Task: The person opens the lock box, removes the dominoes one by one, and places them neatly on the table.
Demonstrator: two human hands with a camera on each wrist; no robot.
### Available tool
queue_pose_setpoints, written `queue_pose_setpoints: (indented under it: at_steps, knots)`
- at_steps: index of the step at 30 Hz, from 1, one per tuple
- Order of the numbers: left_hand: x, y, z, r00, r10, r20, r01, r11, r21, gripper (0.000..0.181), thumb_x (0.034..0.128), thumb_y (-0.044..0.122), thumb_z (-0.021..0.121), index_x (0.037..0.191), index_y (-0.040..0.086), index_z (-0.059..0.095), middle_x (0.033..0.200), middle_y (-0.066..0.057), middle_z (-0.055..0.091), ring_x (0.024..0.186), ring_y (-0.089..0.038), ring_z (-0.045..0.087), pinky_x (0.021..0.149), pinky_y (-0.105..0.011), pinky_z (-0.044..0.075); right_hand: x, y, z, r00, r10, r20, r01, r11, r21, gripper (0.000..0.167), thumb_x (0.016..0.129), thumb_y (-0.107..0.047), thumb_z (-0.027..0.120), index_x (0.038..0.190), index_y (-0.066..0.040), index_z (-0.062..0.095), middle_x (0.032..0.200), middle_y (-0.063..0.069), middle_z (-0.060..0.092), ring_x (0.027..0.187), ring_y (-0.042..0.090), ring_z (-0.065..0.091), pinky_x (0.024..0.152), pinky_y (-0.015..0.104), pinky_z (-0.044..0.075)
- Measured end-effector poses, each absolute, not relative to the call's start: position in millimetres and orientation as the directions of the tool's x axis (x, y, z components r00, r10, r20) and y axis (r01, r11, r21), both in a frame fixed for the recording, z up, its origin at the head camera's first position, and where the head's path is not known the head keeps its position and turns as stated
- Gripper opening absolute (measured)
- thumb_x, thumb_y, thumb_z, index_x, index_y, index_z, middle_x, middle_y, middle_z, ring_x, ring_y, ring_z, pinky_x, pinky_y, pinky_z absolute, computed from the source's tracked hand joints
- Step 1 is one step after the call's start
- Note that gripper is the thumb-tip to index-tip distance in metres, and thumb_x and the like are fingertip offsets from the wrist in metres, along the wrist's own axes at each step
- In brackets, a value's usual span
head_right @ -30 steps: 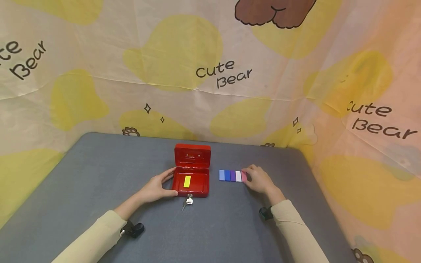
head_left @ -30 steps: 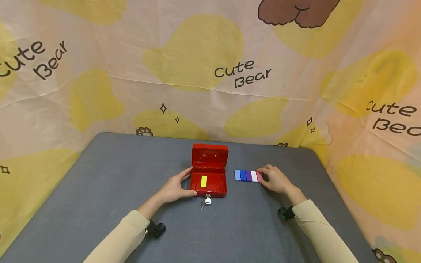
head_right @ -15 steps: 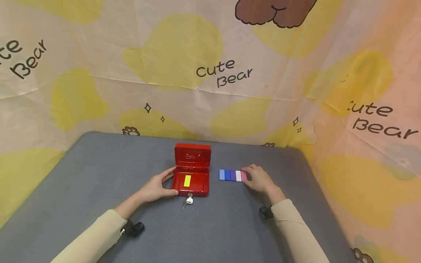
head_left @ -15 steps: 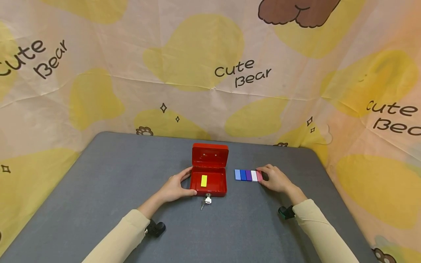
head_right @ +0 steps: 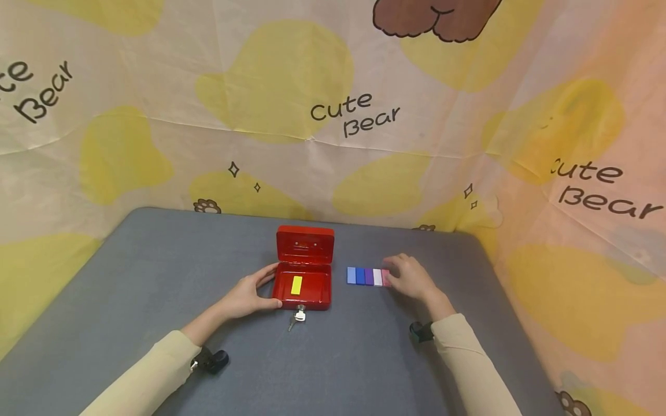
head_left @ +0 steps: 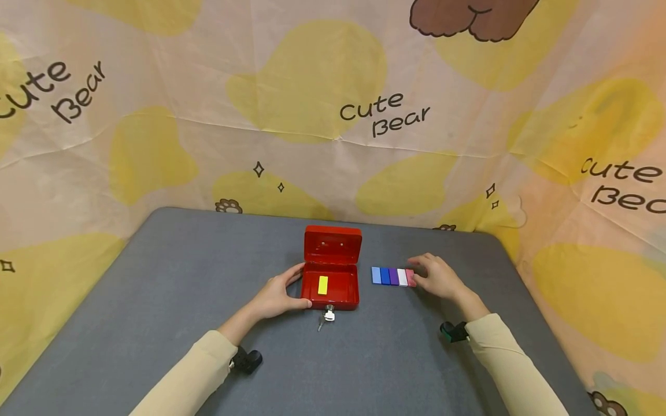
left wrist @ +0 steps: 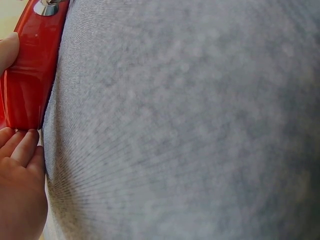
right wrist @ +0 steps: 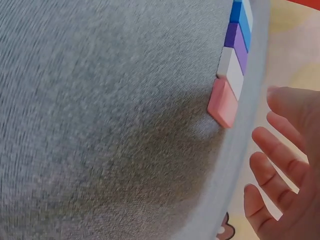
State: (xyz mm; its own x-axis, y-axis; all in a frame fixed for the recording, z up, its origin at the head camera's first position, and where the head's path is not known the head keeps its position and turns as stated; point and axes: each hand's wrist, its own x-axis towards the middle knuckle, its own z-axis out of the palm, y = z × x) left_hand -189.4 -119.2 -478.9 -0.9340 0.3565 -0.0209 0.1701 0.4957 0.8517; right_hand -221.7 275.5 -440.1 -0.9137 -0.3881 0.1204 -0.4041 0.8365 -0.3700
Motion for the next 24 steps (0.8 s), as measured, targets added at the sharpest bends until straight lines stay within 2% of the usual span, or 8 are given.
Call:
queue_pose_setpoints:
  at_steps: [6, 15, 24]
  knots:
    - [-190, -119, -478, -0.935, 0.355, -0.026, 0.166, 0.499, 0.85, 0.09, 0.0687, 0.03, 0.081, 0.143, 0.013, 0.033, 0.143, -0.006, 0.042, 0.128, -0.019, 0.043, 0.105, -0.048, 0.032, -222, 269, -437, -0.909, -0.379, 0.173, -0.416, 0.828, -0.374, 0.034, 0.082, -0.014, 0.068, 0.113, -0.002, 0.062, 0.104, 0.013, 0.062, 0.08, 0.021, 0.052, 0.069, 0.036, 0.044]
    - [-189, -119, -477, -0.935, 0.354, -0.031, 0.161, 0.501, 0.85, 0.089, 0.0686, 0.03, 0.081, 0.142, 0.014, 0.034, 0.142, -0.006, 0.043, 0.128, -0.019, 0.043, 0.104, -0.047, 0.033, -222, 259, -438, -0.908, -0.346, 0.236, -0.415, 0.818, -0.399, 0.031, 0.083, -0.017, 0.067, 0.11, -0.004, 0.064, 0.103, 0.01, 0.063, 0.084, 0.025, 0.056, 0.07, 0.039, 0.047]
    - [-189, -119, -476, -0.933, 0.358, -0.032, 0.16, 0.494, 0.855, 0.089, 0.0685, 0.03, 0.081, 0.142, 0.014, 0.034, 0.142, -0.007, 0.042, 0.128, -0.02, 0.044, 0.103, -0.047, 0.035, -222, 239, -441, -0.893, -0.358, 0.273, -0.446, 0.788, -0.425, 0.028, 0.083, -0.017, 0.066, 0.108, -0.005, 0.065, 0.1, 0.006, 0.064, 0.081, 0.022, 0.057, 0.07, 0.036, 0.047]
